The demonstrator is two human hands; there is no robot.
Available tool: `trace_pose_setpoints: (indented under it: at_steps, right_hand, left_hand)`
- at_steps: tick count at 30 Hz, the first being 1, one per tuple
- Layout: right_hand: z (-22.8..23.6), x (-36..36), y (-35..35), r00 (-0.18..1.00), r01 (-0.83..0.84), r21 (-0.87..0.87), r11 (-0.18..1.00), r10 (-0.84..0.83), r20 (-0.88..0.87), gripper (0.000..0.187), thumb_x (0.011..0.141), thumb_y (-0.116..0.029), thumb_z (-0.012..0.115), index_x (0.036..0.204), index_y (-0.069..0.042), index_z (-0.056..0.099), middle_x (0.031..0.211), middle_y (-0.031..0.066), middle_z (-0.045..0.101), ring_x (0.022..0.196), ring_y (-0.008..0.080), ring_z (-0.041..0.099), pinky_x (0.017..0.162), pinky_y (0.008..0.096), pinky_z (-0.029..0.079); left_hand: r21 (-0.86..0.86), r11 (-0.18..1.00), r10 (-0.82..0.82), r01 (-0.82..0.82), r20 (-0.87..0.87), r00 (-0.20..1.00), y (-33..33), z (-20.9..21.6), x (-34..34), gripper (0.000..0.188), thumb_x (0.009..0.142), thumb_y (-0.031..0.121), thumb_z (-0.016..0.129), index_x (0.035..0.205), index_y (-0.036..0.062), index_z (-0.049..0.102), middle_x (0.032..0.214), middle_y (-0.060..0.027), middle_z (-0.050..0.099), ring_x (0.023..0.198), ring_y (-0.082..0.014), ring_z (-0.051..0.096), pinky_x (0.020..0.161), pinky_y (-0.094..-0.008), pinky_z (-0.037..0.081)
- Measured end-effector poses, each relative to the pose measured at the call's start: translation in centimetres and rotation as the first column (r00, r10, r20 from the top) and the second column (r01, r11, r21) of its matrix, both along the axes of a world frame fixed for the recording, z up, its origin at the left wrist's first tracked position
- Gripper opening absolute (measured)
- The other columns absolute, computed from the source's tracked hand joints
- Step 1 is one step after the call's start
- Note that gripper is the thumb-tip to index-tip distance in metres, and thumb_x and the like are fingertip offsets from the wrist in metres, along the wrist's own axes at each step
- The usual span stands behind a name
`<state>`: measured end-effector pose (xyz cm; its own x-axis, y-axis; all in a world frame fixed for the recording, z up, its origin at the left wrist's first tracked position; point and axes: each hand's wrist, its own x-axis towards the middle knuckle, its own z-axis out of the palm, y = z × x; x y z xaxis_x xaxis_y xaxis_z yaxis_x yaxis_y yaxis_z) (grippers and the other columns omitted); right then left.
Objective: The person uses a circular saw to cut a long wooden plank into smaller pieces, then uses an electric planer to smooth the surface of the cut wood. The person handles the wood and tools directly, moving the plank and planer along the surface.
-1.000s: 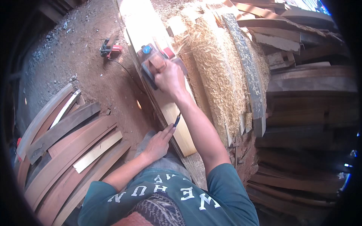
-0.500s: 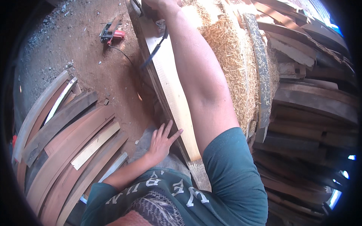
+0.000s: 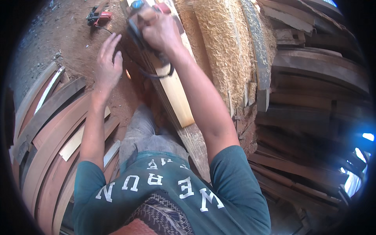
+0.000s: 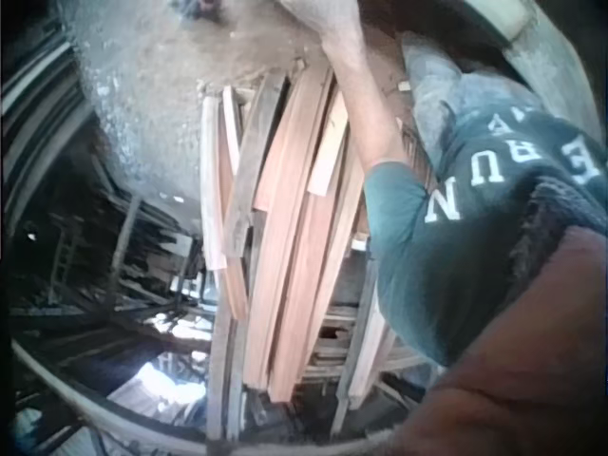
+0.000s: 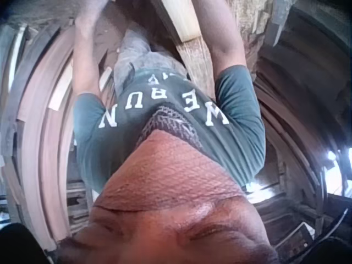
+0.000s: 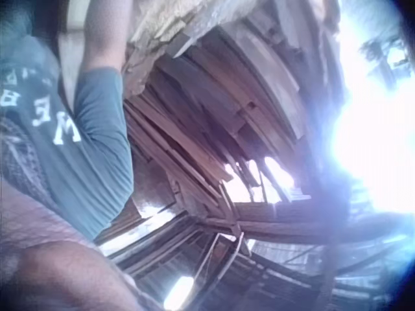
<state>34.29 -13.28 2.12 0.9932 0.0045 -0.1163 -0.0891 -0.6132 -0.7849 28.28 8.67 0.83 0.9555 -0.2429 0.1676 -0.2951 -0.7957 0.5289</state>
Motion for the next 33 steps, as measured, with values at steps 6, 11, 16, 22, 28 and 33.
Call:
trace_pose_setpoints:
  at_steps: [6, 11, 16, 22, 28, 33]
  right_hand:
    - [-0.3, -20.1, -4.5, 0.98, 0.006, 0.204, 0.979, 0.035, -0.196, 0.029, 0.086, -0.006, 0.068, 0.113, -0.001, 0.072, 0.104, 0.025, 0.079, 0.103, 0.0388, 0.078, 0.094, 0.0459, 0.061]
    - [1.8, -37.1, -7.7, 0.946, 0.11, 0.153, 0.982, -0.056, -0.319, 0.042, 0.089, -0.006, 0.074, 0.13, -0.003, 0.068, 0.111, 0.0245, 0.079, 0.11, 0.0378, 0.078, 0.098, 0.045, 0.061]
    - [2.6, -48.1, -10.6, 0.899, 0.203, 0.124, 0.971, -0.134, -0.418, 0.038, 0.087, -0.007, 0.079, 0.125, -0.002, 0.072, 0.107, 0.0193, 0.08, 0.103, 0.0314, 0.08, 0.089, 0.0412, 0.062]
    - [2.8, -42.6, -9.4, 0.892, 0.216, 0.116, 0.969, -0.147, -0.428, 0.035, 0.086, -0.006, 0.077, 0.12, -0.001, 0.072, 0.101, 0.0223, 0.078, 0.098, 0.0375, 0.079, 0.086, 0.0411, 0.061]
    - [1.6, -30.1, -6.6, 0.936, 0.184, 0.111, 0.977, -0.14, -0.322, 0.031, 0.084, -0.009, 0.073, 0.113, 0.0, 0.071, 0.1, 0.0289, 0.077, 0.102, 0.0452, 0.076, 0.087, 0.049, 0.06]
    - [1.3, -18.3, -3.8, 0.963, 0.11, 0.102, 0.989, -0.081, -0.257, 0.025, 0.086, -0.012, 0.072, 0.108, 0.001, 0.073, 0.097, 0.0291, 0.077, 0.098, 0.0435, 0.077, 0.086, 0.0489, 0.06]
  left_hand:
    - [-0.012, 0.963, -0.269, 0.271, -0.152, 0.951, -5.1, 2.1, -5.9, 0.051, 0.101, 0.008, 0.065, 0.151, 0.0075, 0.06, 0.158, -0.0175, 0.057, 0.14, -0.0354, 0.059, 0.121, -0.0464, 0.046]
    - [-0.066, 0.769, -0.629, 0.636, -0.253, 0.735, -9.4, 1.1, -17.2, 0.041, 0.098, 0.004, 0.065, 0.139, 0.0001, 0.066, 0.149, -0.02, 0.063, 0.129, -0.0352, 0.066, 0.111, -0.0438, 0.056]
    - [-0.062, 0.481, -0.876, 0.874, -0.08, 0.476, -11.7, -0.3, -24.0, 0.043, 0.095, 0.009, 0.061, 0.136, -0.003, 0.066, 0.143, -0.0161, 0.065, 0.118, -0.0285, 0.068, 0.102, -0.0405, 0.057]
    - [0.005, 0.538, -0.838, 0.843, -0.103, 0.536, -10.9, -1.2, -19.2, 0.045, 0.095, 0.017, 0.066, 0.137, 0.0001, 0.062, 0.122, -0.0135, 0.065, 0.11, -0.0292, 0.066, 0.092, -0.0417, 0.054]
    - [-0.2, 0.946, -0.242, 0.254, 0.083, 0.967, -8.8, 0.1, -15.6, 0.04, 0.095, 0.009, 0.07, 0.133, 0.0004, 0.059, 0.12, -0.0188, 0.06, 0.108, -0.0368, 0.064, 0.096, -0.0477, 0.052]
    - [-0.301, 0.911, -0.193, -0.283, -0.916, 0.352, -6.2, -4.2, -26.1, 0.012, 0.101, 0.008, 0.064, 0.111, 0.0013, 0.066, 0.104, -0.011, 0.074, 0.093, -0.0201, 0.072, 0.076, -0.0362, 0.058]
